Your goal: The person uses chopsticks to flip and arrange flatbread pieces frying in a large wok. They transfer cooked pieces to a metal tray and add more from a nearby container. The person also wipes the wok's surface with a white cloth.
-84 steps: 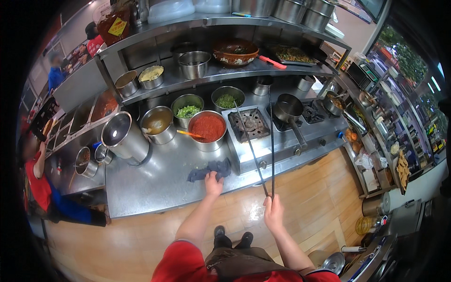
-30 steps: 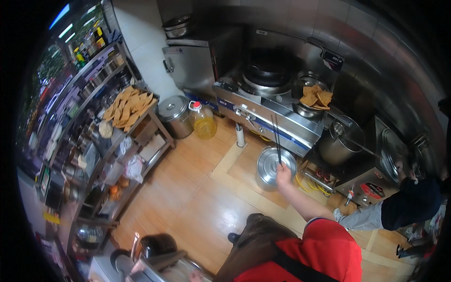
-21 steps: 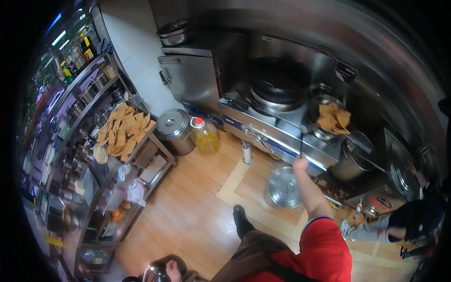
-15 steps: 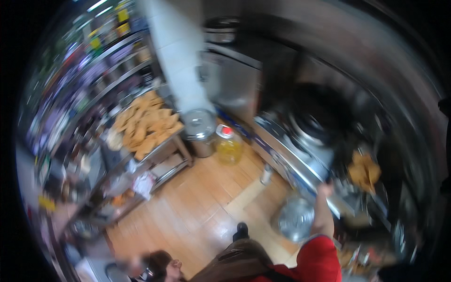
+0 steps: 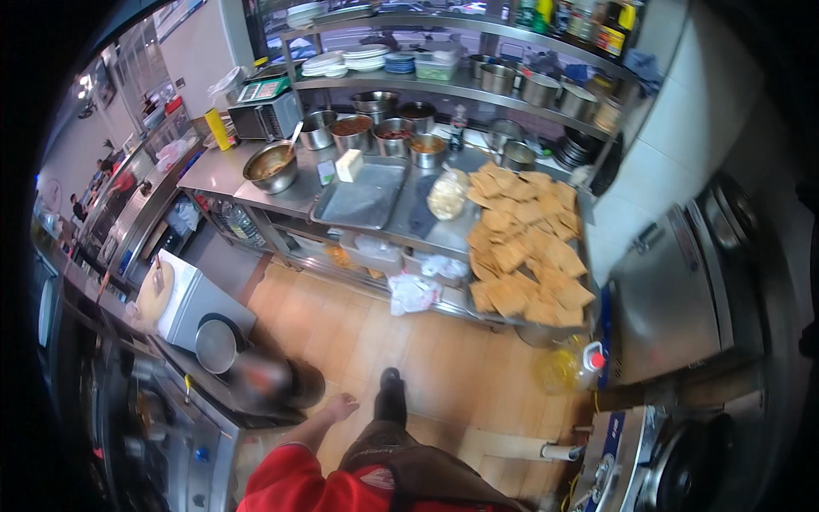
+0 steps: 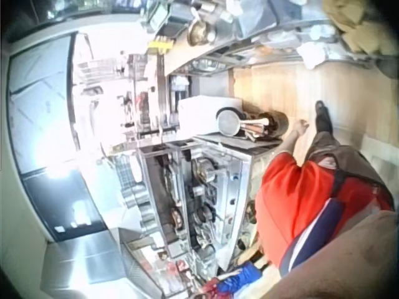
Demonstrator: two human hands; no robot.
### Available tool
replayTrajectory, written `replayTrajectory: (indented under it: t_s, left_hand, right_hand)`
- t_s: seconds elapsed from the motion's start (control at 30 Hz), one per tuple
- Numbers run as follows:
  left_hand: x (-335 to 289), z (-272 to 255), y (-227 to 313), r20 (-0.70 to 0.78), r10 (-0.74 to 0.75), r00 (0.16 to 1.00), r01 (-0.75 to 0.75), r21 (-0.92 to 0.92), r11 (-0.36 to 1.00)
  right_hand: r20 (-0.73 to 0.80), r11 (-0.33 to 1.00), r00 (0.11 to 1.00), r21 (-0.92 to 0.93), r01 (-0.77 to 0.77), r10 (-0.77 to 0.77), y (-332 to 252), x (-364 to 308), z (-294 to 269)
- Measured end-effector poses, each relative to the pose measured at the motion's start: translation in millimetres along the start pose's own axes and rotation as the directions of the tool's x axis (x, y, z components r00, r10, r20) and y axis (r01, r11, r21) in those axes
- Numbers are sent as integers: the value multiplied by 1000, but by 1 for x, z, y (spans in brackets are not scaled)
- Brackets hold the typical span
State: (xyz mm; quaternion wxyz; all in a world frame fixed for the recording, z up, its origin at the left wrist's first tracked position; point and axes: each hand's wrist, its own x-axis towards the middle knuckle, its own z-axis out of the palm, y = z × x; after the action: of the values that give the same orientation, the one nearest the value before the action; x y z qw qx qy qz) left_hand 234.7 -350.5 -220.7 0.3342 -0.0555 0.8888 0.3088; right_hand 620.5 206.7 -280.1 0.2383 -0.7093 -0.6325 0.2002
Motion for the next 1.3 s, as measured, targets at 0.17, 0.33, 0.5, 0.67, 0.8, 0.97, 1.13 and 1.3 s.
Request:
replayTrajectory:
  t_s: [0.17, 0.33, 0.5, 0.67, 0.8, 0.97, 1.13, 1.3]
  left_hand:
    - [167, -84, -62, -251, 155, 956, -243, -372, 896]
    - [266, -240, 93, -487, 193, 852, -389, -343, 855]
    - [314, -352, 151, -638, 186, 747, -325, -106, 940]
    - [361, -414, 171, -683, 27, 730, -284, -267, 921]
    - [428, -468, 198, -698, 19, 716, -310, -293, 904]
    - [537, -519, 200, -802, 56, 595, -454, -278, 847]
    - [586, -526, 220, -767, 152, 623, -487, -229, 843]
    - [542, -542, 247, -728, 230, 646, -525, -205, 826]
  right_hand:
    - [840, 987, 528, -54, -152, 127, -108, -138, 90]
    - [844, 928, 387, 345, 138, -371, -335, -207, 85]
    - [826, 791, -5, 542, 284, -564, -557, -279, 81]
    - [814, 835, -197, 546, -67, -547, -685, -348, 152]
    - [814, 830, -200, 491, -262, -545, -789, -410, 246]
    - [892, 881, -187, 336, -334, -411, -918, -523, 375]
    - [964, 883, -15, 237, -405, -266, -994, -618, 521]
    - [968, 865, -80, 173, -471, -237, -1021, -658, 569]
